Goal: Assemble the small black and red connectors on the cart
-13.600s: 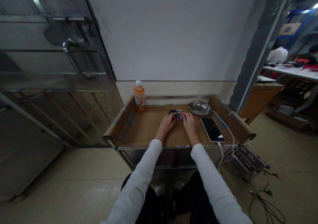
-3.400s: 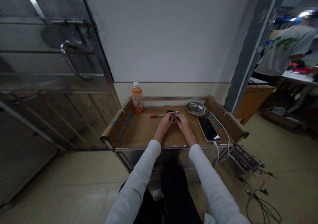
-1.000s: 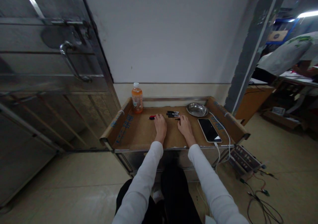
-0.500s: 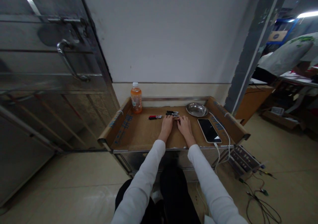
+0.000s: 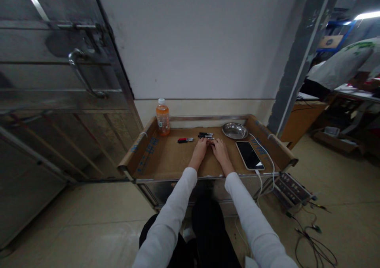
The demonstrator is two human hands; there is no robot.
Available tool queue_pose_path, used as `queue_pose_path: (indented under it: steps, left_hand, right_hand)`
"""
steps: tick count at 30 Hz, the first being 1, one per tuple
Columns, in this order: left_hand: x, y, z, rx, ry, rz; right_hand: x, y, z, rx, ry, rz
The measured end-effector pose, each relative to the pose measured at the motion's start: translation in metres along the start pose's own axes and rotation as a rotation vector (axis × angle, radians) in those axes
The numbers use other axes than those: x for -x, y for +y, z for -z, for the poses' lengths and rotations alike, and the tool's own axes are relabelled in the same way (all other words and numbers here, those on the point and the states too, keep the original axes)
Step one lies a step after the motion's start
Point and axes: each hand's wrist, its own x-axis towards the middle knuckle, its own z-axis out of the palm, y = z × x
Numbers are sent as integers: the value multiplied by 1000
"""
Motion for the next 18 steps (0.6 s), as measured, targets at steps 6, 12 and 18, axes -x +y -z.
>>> queue_pose_path:
  steps: [6, 12, 18]
  left_hand:
    - [-4, 3, 1, 23, -21, -94]
    - [-3, 3, -1, -106, -47, -136]
    - [0, 10, 7, -237, -80, -112]
  right_hand:
    - [1, 1, 1, -14, 41, -19]
    - [3, 1, 7, -48, 142, -95]
    - [5, 2, 11, -75, 208, -203]
